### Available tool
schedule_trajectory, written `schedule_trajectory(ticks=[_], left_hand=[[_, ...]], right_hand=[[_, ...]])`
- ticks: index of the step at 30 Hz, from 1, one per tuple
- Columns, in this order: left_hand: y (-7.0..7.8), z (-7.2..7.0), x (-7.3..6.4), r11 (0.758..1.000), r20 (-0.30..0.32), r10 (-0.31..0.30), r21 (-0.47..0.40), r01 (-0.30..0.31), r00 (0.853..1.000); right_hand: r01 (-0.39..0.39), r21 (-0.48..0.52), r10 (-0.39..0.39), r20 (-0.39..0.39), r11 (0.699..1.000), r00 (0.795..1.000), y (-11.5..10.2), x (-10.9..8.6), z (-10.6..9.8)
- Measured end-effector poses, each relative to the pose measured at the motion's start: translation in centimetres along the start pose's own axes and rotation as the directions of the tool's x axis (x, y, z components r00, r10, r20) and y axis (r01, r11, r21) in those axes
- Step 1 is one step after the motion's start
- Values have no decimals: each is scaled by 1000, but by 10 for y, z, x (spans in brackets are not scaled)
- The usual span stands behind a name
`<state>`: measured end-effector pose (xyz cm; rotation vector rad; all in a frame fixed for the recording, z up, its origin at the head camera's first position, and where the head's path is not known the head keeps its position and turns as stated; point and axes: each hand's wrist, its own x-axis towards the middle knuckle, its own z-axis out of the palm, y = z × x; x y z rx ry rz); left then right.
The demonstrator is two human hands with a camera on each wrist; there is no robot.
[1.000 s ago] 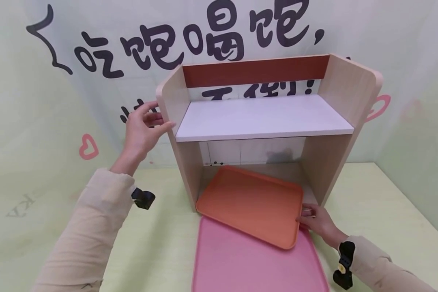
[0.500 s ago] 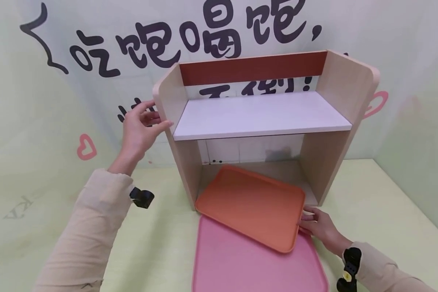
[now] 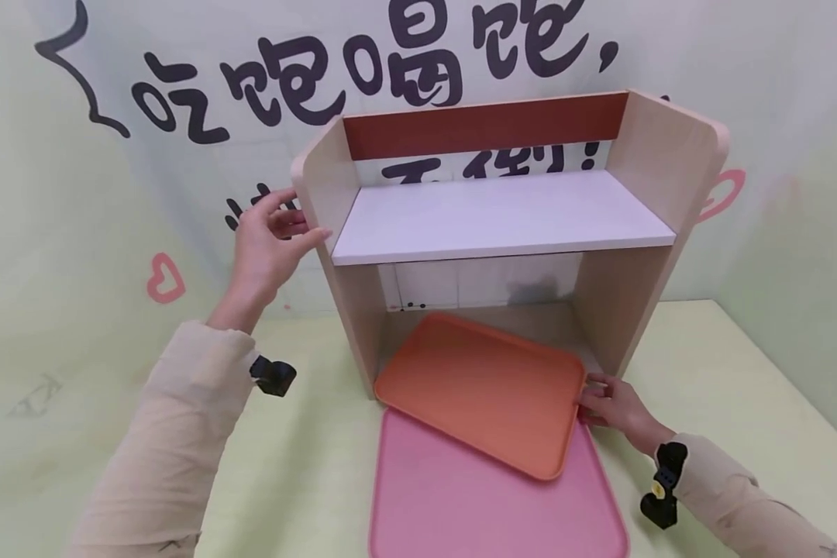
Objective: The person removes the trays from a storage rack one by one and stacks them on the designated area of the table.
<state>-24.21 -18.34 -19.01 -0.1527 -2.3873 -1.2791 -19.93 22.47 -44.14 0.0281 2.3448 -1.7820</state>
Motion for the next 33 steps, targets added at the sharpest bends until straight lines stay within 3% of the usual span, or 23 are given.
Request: schedule_trajectory(ticks=[9, 33], left_hand=[[2, 2, 2, 1000, 5, 11, -13, -11, 1000], [-2, -2, 2, 1000, 0, -2, -22, 2, 1000]], right_hand=[[10, 85, -11, 7, 996, 1000, 3, 5, -2], [-28, 138, 35, -54, 990, 998, 3, 8, 10]])
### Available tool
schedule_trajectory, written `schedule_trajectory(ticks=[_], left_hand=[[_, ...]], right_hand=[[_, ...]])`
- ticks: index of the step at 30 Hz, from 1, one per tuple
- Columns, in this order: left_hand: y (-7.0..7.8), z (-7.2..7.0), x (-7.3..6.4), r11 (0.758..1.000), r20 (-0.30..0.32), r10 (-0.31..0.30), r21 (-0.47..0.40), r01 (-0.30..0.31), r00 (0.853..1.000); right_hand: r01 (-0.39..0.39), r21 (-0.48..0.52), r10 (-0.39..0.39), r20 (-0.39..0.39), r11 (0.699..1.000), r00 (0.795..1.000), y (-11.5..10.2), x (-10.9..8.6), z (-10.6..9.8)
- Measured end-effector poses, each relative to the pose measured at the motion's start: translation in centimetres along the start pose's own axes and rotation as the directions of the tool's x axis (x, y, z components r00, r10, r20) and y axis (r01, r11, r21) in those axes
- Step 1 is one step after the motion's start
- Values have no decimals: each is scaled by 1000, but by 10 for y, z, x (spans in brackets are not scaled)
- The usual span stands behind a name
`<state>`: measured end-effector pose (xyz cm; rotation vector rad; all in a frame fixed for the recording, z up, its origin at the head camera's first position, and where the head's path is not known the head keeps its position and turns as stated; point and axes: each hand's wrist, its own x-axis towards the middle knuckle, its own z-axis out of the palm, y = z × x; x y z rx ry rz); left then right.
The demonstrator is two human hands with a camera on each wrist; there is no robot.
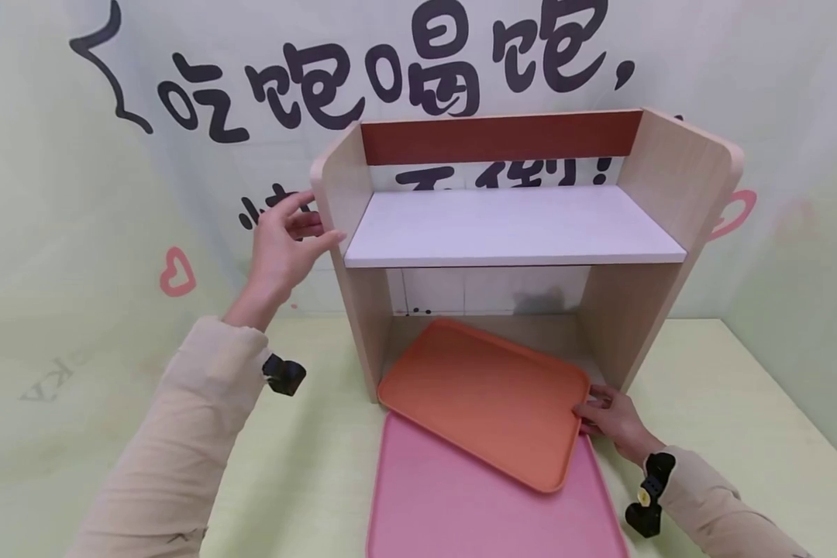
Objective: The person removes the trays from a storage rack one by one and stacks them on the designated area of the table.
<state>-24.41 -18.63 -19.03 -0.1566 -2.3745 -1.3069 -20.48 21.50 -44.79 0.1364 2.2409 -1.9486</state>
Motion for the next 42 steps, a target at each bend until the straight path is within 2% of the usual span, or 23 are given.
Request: schedule_trajectory(ticks=[12, 21, 29, 32, 39, 42], left_hand=[[1, 0, 0, 1000, -11, 2, -3, -2, 1000], [-2, 1, -1, 1000, -11, -3, -12, 3, 1000], [-1, 5, 0, 1000, -7, 0, -20, 0, 1000], [-2, 4, -1, 1000, -15, 6, -15, -6, 1000], [-2, 3, -1, 1000, -14, 20, -4, -20, 1000], [-2, 3, -1, 1000, -8, 13, -4, -13, 1000]], right_hand=[[6, -22, -7, -23, 1000, 1000, -6, -5, 2], [36, 23, -36, -5, 999, 999, -8, -7, 3], [-11, -5, 11, -16, 1000, 1000, -5, -15, 4], [-11, 30, 11, -3, 999, 1000, -6, -17, 4], [-10, 182, 11, -9, 983, 1000, -10, -19, 3], [2, 204, 2, -19, 979, 1000, -9, -20, 4]])
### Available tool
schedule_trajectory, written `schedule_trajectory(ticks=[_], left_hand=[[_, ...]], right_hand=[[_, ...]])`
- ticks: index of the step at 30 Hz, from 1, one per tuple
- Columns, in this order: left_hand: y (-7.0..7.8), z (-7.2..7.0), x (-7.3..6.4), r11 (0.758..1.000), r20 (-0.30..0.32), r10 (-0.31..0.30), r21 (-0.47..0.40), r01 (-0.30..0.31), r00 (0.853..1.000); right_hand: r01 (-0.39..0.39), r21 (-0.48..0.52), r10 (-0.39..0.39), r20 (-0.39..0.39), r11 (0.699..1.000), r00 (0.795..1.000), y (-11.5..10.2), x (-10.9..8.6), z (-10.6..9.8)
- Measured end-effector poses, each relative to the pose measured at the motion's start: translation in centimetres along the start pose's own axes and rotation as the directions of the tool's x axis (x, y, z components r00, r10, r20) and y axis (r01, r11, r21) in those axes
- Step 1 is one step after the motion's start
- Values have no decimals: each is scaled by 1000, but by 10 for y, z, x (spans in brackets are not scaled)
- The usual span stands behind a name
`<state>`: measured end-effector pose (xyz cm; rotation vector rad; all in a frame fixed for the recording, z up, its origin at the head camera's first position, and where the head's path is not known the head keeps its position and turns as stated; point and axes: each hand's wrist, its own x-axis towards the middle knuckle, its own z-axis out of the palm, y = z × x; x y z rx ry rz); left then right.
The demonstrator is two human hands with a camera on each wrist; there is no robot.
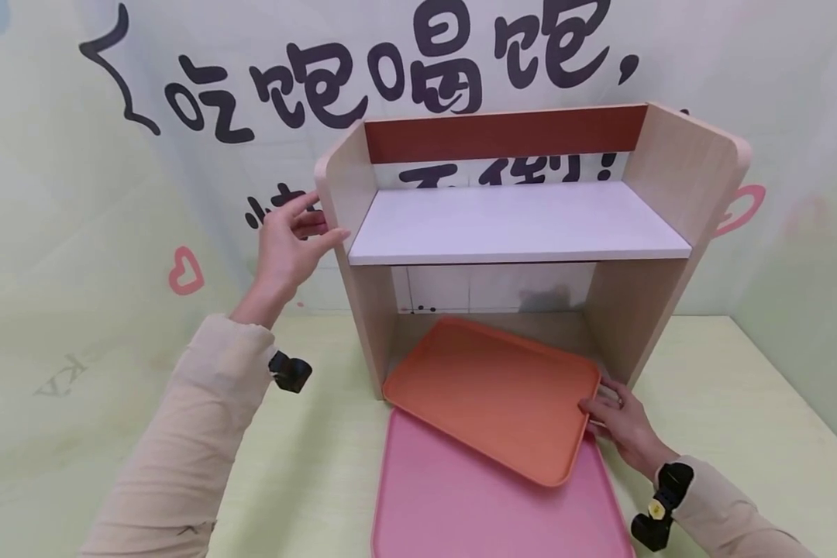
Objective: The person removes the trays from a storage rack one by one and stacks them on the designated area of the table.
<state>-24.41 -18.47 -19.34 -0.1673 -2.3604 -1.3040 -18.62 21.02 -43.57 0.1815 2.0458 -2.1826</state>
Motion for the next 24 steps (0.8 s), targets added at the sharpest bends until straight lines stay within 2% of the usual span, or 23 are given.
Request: schedule_trajectory(ticks=[6, 15, 24], left_hand=[[0, -1, 0, 1000, 13, -9, -12, 9, 1000], [0, -3, 1, 1000, 6, -3, -11, 3, 1000], [-1, -4, 0, 1000, 22, -4, -6, 4, 1000]], right_hand=[[-4, 11, 4, 9, 1000, 1000, 3, -3, 1], [-88, 178, 82, 43, 980, 996, 0, -6, 4], [-88, 248, 86, 18, 965, 996, -1, -10, 8]])
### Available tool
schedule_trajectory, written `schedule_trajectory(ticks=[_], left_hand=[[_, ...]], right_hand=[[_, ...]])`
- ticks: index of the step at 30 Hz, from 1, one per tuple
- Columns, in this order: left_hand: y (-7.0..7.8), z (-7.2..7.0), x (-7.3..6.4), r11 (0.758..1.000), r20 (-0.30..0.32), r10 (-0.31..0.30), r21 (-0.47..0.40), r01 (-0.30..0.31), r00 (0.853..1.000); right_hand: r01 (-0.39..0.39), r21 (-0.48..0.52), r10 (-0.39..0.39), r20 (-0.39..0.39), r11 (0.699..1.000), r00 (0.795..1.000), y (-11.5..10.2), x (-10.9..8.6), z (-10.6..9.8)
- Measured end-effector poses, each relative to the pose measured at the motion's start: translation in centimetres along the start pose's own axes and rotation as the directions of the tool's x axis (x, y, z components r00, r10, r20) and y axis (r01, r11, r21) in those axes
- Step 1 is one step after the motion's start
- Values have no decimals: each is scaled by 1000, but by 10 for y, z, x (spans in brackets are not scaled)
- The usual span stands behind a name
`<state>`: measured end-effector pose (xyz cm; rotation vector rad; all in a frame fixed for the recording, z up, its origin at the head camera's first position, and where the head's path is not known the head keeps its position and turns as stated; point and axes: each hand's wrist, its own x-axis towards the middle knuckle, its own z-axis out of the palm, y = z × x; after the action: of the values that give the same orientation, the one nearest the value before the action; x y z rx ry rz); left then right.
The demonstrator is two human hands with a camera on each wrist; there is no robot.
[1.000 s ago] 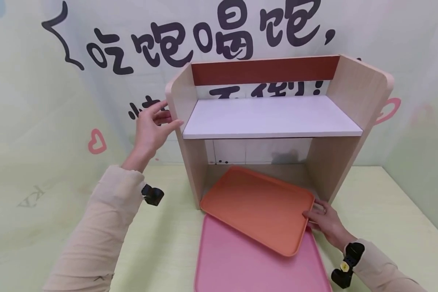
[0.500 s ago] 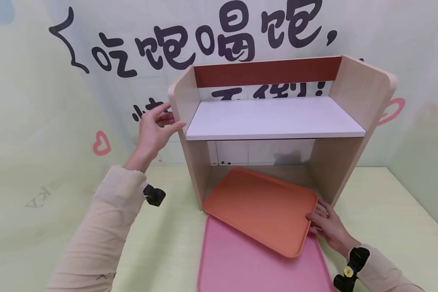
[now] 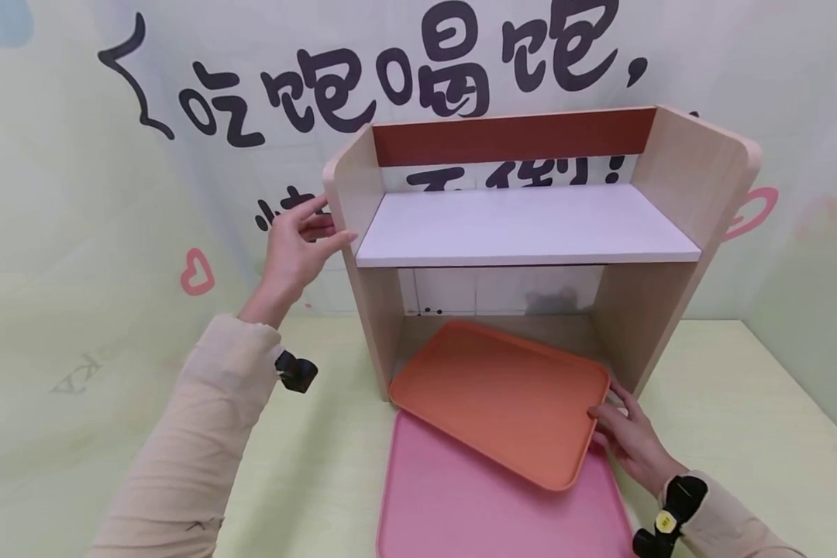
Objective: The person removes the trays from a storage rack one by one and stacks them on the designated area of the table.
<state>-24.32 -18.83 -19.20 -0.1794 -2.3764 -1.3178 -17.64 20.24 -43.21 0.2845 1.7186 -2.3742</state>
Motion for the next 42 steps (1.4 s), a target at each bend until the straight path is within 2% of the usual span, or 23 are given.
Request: schedule_trajectory(ticks=[10, 20, 28, 33, 40, 42], left_hand=[[-3, 2, -1, 1000, -3, -4, -2, 4, 1000], [-2, 2, 0, 1000, -15, 13, 11, -13, 1000], [0, 1, 0, 1000, -14, 1, 4, -1, 1000], [-1, 2, 0, 1000, -20, -8, -7, 7, 1000], [-2, 3, -3, 1000, -30, -7, -11, 6, 1000], [-2, 3, -3, 1000, -33, -4, -9, 4, 999]], right_hand=[[-32, 96, 29, 26, 995, 999, -1, 0, -6], [-12, 145, 6, 40, 989, 999, 0, 1, -14], [-26, 90, 20, 66, 996, 998, -5, -1, -21], [-18, 17, 17, 87, 1000, 996, -5, -3, -26], [-94, -75, 101, 101, 993, 990, -3, -9, -34], [-107, -76, 116, 129, 991, 985, -3, -10, -37]])
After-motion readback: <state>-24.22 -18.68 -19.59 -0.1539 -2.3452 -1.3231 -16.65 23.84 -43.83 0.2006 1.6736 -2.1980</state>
